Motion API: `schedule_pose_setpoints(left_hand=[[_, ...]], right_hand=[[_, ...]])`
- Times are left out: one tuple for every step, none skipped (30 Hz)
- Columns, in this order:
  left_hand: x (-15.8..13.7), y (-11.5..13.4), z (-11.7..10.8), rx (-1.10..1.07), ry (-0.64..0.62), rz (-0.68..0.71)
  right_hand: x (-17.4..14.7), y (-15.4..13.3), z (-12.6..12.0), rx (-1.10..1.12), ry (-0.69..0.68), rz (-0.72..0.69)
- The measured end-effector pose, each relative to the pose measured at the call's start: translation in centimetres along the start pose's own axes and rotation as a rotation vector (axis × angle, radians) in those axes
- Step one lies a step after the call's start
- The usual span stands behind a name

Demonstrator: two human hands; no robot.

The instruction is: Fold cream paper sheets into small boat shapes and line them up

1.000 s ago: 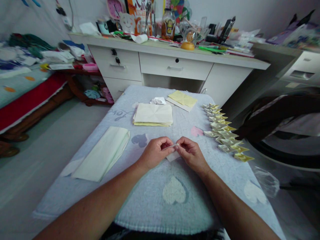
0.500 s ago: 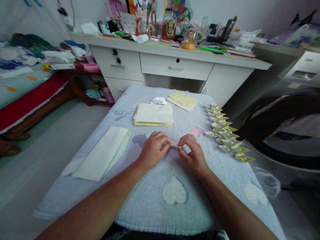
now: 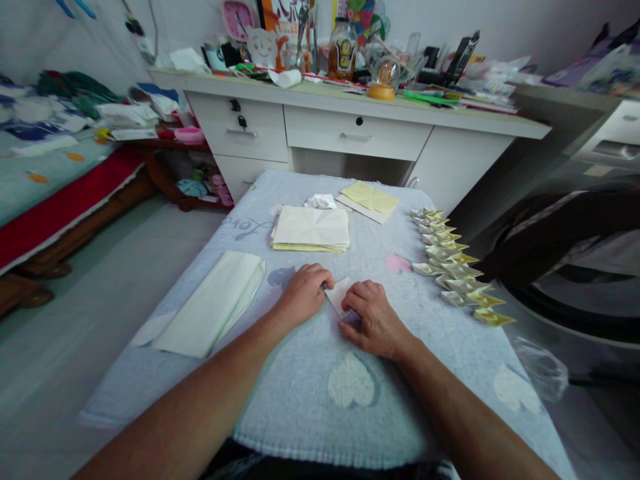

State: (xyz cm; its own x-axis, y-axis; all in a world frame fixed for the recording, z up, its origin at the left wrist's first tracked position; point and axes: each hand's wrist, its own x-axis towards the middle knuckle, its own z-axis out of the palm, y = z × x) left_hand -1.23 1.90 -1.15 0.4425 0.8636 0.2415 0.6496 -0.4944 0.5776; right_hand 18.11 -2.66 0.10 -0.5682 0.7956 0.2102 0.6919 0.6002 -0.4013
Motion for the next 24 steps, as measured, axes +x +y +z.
schedule_pose_setpoints(left_hand=[[0.0, 0.0, -0.1, -0.009, 0.011, -0.019], [0.1, 0.1, -0.2, -0.015, 0.02, -0.033], [0.1, 0.1, -0.2, -0.016, 0.025, -0.044], [0.2, 0.1, -0.3, -0.01, 0.028, -0.054], [0.2, 0.1, -0.3, 0.003, 0.03, -0.065], [0.2, 0.1, -0.2, 0.023, 0.029, -0.075], [0.3, 0.1, -0.1, 0.045, 0.025, -0.085], [0.3, 0.0, -0.1, 0.066, 0.021, -0.093], [0.3, 0.0, 0.0, 0.085, 0.017, -0.101], [0.3, -0.1, 0.1, 0.1, 0.012, -0.108], [0.3, -0.1, 0.2, 0.109, 0.011, -0.112], [0.3, -0.2, 0.3, 0.112, 0.013, -0.11], [0.3, -0.2, 0.4, 0.109, 0.017, -0.097], [0.2, -0.2, 0.4, 0.102, 0.019, -0.069], [0.2, -0.2, 0.5, 0.093, 0.02, -0.029], [0.2, -0.2, 0.6, 0.084, 0.017, 0.015], [0.1, -0.2, 0.7, 0.08, 0.009, 0.057], [0.1, -0.2, 0.8, 0.08, -0.002, 0.088], [0.0, -0.1, 0.9, 0.082, -0.014, 0.105], [0.0, 0.0, 1.0, 0.085, -0.025, 0.108], [0.0, 0.0, 1.0, 0.086, -0.033, 0.105], [0.0, 0.2, 1.0, 0.086, -0.038, 0.1], [0.0, 0.3, 1.0, 0.087, -0.039, 0.095], [-0.1, 0.4, 1.0, 0.09, -0.036, 0.092]], right_hand=[[0.0, 0.0, -0.1, 0.01, -0.008, 0.0], [-0.1, 0.1, -0.1, 0.018, -0.01, 0.004], [-0.1, 0.1, 0.0, 0.023, -0.008, 0.012], [-0.1, 0.2, 0.0, 0.023, -0.003, 0.025], [0.0, 0.3, 0.1, 0.018, 0.006, 0.042], [0.0, 0.4, 0.3, 0.01, 0.016, 0.06], [0.0, 0.4, 0.4, 0.0, 0.027, 0.08], [0.1, 0.5, 0.5, -0.012, 0.039, 0.099], [0.1, 0.5, 0.5, -0.024, 0.049, 0.121], [0.1, 0.5, 0.6, -0.037, 0.057, 0.144], [0.1, 0.5, 0.6, -0.051, 0.066, 0.167], [0.1, 0.5, 0.6, -0.066, 0.074, 0.188], [0.0, 0.6, 0.6, -0.081, 0.083, 0.207], [0.0, 0.6, 0.6, -0.094, 0.089, 0.22], [0.0, 0.6, 0.6, -0.104, 0.093, 0.228], [0.0, 0.7, 0.6, -0.11, 0.094, 0.232], [0.0, 0.8, 0.6, -0.112, 0.093, 0.234], [0.0, 0.9, 0.6, -0.112, 0.09, 0.236], [0.0, 0.9, 0.6, -0.111, 0.087, 0.238], [0.0, 1.0, 0.6, -0.109, 0.085, 0.243], [0.0, 1.1, 0.5, -0.109, 0.084, 0.25], [0.0, 1.2, 0.5, -0.109, 0.083, 0.261], [0.0, 1.3, 0.5, -0.108, 0.083, 0.273], [0.0, 1.5, 0.5, -0.106, 0.083, 0.288]])
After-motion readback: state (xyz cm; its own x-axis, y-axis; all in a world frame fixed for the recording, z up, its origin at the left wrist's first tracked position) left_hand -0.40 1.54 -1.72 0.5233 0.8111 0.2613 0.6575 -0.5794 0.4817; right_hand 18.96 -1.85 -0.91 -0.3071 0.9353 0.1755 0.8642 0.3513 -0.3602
